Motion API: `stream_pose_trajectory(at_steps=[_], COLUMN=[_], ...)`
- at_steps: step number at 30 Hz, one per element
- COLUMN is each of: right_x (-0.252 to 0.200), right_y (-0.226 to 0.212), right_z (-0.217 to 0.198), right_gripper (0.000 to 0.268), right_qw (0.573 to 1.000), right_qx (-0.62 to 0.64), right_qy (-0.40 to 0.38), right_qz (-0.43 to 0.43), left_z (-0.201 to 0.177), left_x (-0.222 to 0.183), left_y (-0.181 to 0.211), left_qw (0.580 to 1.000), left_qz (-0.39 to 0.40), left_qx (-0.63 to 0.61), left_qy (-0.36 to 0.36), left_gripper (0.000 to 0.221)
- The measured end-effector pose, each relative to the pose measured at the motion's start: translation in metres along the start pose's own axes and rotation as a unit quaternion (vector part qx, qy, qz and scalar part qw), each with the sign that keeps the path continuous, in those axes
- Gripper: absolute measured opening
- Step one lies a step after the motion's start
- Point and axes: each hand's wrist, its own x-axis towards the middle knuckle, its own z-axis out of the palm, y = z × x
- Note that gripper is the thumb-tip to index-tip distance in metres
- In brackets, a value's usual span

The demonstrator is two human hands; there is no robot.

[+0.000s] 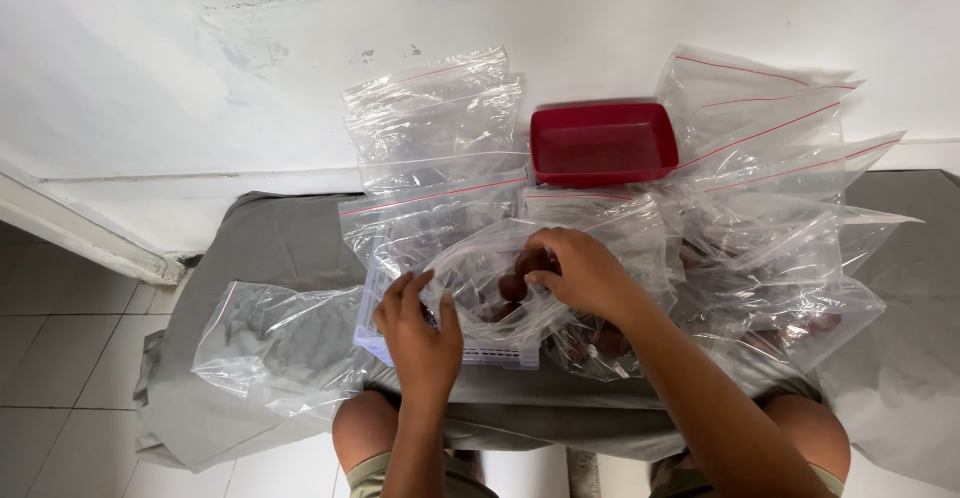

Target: Bagging salak fruits into plastic zip-lock bags and sealing them.

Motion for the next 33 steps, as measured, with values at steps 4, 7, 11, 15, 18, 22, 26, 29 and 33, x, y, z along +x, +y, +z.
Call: stream_pose_trajectory(at_steps=[4,7,11,15,18,22,26,29,33], right_x=[-0.011,-0.019,-0.020,-0.013,-0.013,-0.020,-0.030,-0.032,-0.020], right_y=[0.021,0.031,0.049,0.072,0.073,0.058,0.041,0.044,0.070], right_z=[0.007,0.008,0.017,0.026,0.024,0.012,-0.004,-0.012,-0.005], right_gripper=[0.028,0.033,0.045,0.050,0.049,0.041,0.046,0.057,0.051], right_qw=[0.995,0.968,0.984,0.982,0.977,0.963,0.901,0.879,0.868], right_qx=[-0.017,-0.090,-0.036,-0.003,0.033,0.182,0.401,0.464,0.492], right_qy=[0.100,0.233,0.063,0.023,0.002,-0.007,-0.014,-0.018,0.014], right_qz=[0.020,0.012,0.163,0.188,0.211,0.201,0.163,0.109,0.071], left_z=[-0.007,-0.012,0.006,0.036,0.042,-0.003,-0.009,-0.012,-0.022], left_x=[0.005,0.012,0.014,0.015,0.010,0.013,0.015,0.023,0.031], left_y=[-0.017,-0.013,-0.032,-0.077,-0.091,-0.029,-0.030,-0.039,-0.038], left_qw=[0.990,0.947,0.922,0.906,0.897,0.888,0.858,0.832,0.816], left_qz=[-0.122,-0.229,-0.263,-0.263,-0.245,-0.260,-0.283,-0.278,-0.248], left_qx=[-0.023,-0.140,-0.189,-0.211,-0.247,-0.278,-0.349,-0.420,-0.479], left_qy=[-0.069,-0.174,-0.213,-0.257,-0.273,-0.259,-0.250,-0.231,-0.207], left_gripper=[0.055,0.076,0.076,0.063,0.049,0.031,0.034,0.035,0.029])
